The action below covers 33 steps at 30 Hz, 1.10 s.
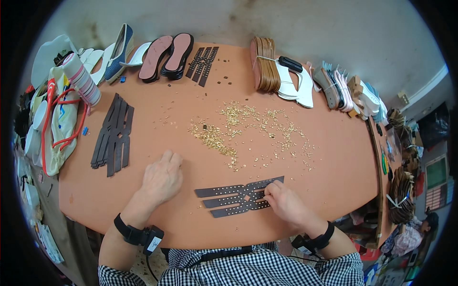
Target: The person is manually attaching small decorative gold studs to black leather shoe straps on a workbench.
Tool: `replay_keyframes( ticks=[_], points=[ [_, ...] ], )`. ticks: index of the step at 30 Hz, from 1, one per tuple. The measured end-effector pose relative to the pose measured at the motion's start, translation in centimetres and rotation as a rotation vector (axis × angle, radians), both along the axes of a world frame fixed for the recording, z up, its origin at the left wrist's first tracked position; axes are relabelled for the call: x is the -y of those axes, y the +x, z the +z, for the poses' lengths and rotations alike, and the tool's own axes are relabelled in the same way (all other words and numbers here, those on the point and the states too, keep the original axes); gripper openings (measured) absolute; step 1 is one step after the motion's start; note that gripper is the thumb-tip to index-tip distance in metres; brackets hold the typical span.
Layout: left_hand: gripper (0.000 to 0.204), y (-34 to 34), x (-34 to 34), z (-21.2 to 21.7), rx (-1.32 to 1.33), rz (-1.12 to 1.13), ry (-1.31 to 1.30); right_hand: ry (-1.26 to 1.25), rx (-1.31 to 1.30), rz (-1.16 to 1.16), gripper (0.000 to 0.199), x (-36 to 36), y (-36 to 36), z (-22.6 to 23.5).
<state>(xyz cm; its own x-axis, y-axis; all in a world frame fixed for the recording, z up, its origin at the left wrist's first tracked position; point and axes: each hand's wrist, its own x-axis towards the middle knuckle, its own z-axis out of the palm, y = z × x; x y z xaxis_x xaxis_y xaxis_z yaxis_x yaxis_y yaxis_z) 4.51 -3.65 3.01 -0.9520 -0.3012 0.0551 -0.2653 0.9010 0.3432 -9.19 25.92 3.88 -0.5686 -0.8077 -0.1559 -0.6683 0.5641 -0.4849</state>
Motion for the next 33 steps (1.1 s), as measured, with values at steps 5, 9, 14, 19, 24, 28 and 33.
replay_keyframes(
  ticks=[5,9,14,19,24,28,33],
  points=[
    [0.013,0.1,0.1,-0.2,-0.015,-0.002,-0.002,-0.059,0.088,0.032,0.008,0.0,-0.9,0.1],
    [0.013,0.0,0.0,0.0,0.002,0.002,0.014,0.001,0.079,-0.013,0.007,0.1,-0.6,0.4],
    [0.013,0.1,0.0,0.2,0.018,0.009,0.03,-0.004,0.066,-0.033,0.006,0.2,-0.3,0.6],
    [0.013,0.0,0.1,0.2,-0.001,-0.001,0.03,0.032,0.158,-0.094,0.009,0.3,-0.9,0.3],
    [0.012,0.1,0.2,0.1,-0.013,-0.006,0.039,0.086,0.235,-0.083,0.007,0.8,-1.5,1.2],
    [0.012,0.2,0.2,-0.1,-0.021,-0.005,0.035,0.172,0.302,-0.166,0.008,1.4,-1.5,1.9],
    [0.013,0.1,0.2,-0.6,-0.093,-0.014,0.043,0.19,0.395,-0.228,0.009,1.5,-2.1,1.5]
  ],
)
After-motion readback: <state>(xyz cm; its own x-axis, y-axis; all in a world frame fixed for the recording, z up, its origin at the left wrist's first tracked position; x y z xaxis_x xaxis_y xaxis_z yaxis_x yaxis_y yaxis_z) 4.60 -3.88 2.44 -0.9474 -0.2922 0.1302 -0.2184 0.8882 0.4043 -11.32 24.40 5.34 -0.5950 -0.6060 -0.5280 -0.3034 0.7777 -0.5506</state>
